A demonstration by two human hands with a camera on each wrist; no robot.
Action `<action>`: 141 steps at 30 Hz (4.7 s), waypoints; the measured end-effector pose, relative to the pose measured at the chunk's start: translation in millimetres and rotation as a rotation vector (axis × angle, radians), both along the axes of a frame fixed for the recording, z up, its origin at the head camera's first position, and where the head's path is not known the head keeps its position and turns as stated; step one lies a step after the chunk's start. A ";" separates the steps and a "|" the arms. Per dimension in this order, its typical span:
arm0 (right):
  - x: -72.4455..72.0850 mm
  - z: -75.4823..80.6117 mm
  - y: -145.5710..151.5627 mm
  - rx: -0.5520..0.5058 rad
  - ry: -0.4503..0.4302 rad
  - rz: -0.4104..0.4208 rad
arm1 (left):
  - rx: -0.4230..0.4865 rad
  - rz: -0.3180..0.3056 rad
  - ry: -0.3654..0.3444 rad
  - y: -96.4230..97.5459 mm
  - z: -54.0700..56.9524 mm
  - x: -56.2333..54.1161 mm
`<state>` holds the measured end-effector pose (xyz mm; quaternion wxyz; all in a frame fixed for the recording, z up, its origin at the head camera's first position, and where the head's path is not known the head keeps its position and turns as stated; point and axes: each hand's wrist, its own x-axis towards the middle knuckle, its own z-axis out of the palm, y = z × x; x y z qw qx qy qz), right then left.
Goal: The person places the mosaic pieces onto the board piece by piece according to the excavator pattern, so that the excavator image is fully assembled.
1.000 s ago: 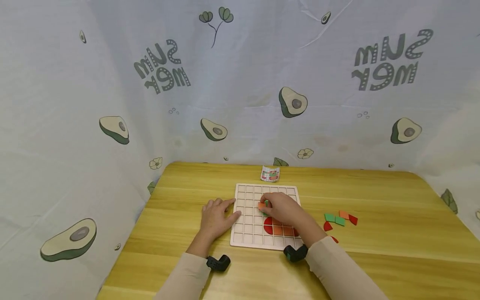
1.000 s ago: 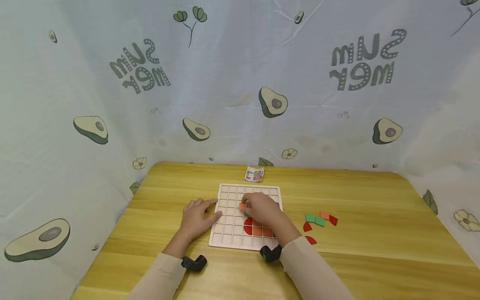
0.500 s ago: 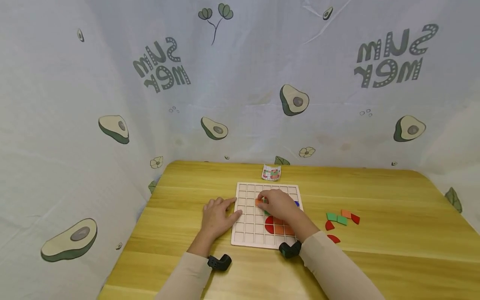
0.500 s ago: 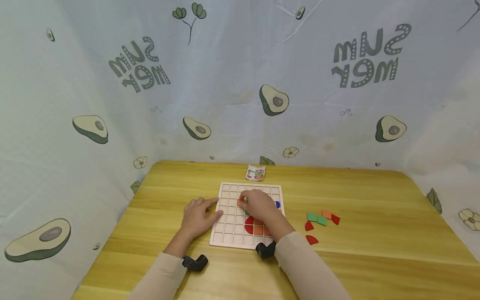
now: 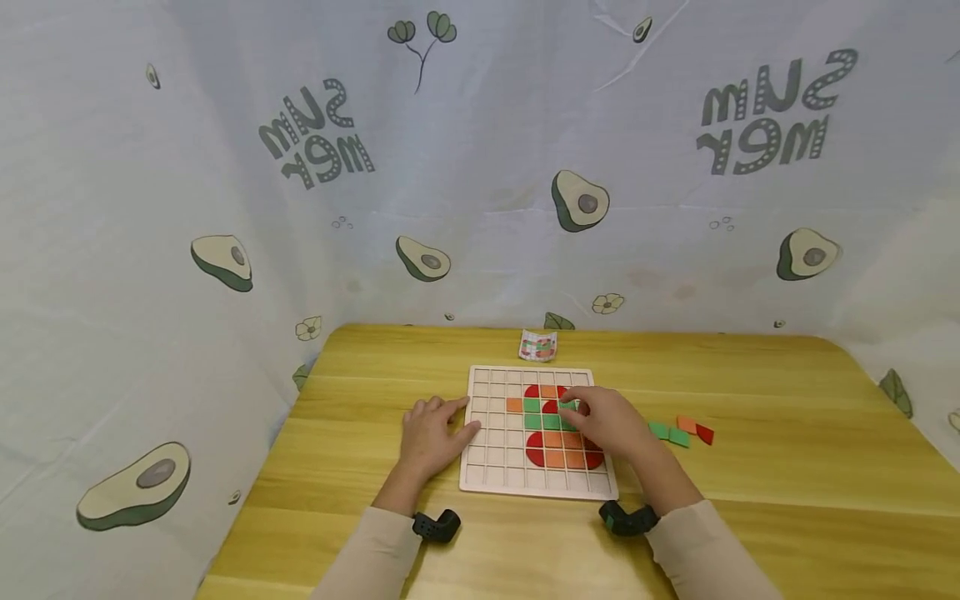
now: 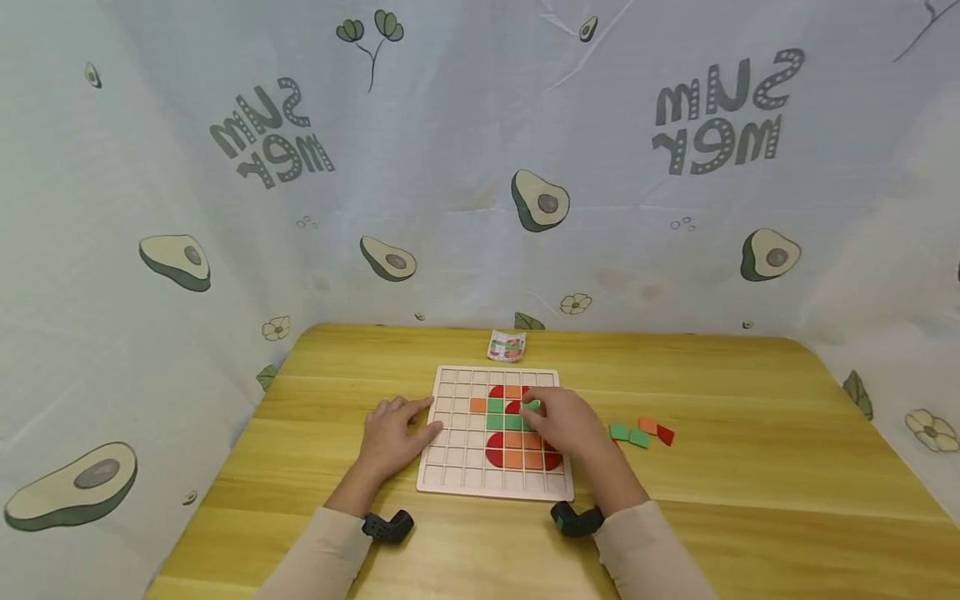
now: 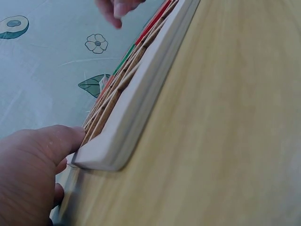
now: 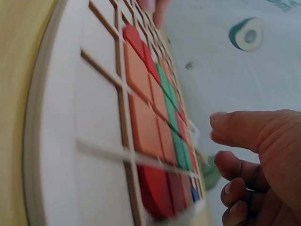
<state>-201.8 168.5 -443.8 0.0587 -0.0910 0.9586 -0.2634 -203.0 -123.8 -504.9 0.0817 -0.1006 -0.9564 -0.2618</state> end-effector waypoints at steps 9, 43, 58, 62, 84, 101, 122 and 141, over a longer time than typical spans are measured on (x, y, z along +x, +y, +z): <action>20.3 4.7 71.4 -0.008 -0.017 -0.132 | 0.011 -0.005 -0.025 -0.9 0.5 0.6; 36.4 -16.3 121.5 0.060 -0.001 -0.085 | 0.028 -0.008 -0.029 -0.4 0.5 0.1; 26.0 -1.9 57.8 0.038 -0.032 -0.028 | 0.023 -0.009 -0.022 -0.8 -0.1 -0.5; 19.8 1.5 31.9 0.030 -0.012 0.025 | 0.021 -0.007 -0.028 -0.8 -0.2 -0.3; -39.1 -11.9 -83.2 0.070 -0.020 0.149 | 0.013 -0.012 -0.006 -2.1 -1.3 -2.1; -32.2 -15.9 -84.2 0.083 0.024 0.118 | 0.005 -0.010 -0.012 -0.5 -1.1 -1.4; 18.0 3.8 42.3 0.041 0.008 0.043 | 0.008 0.011 -0.023 -0.3 -3.3 -1.1; 47.3 -16.5 124.1 0.003 -0.108 0.022 | 0.010 0.001 -0.010 0.0 -2.8 -0.6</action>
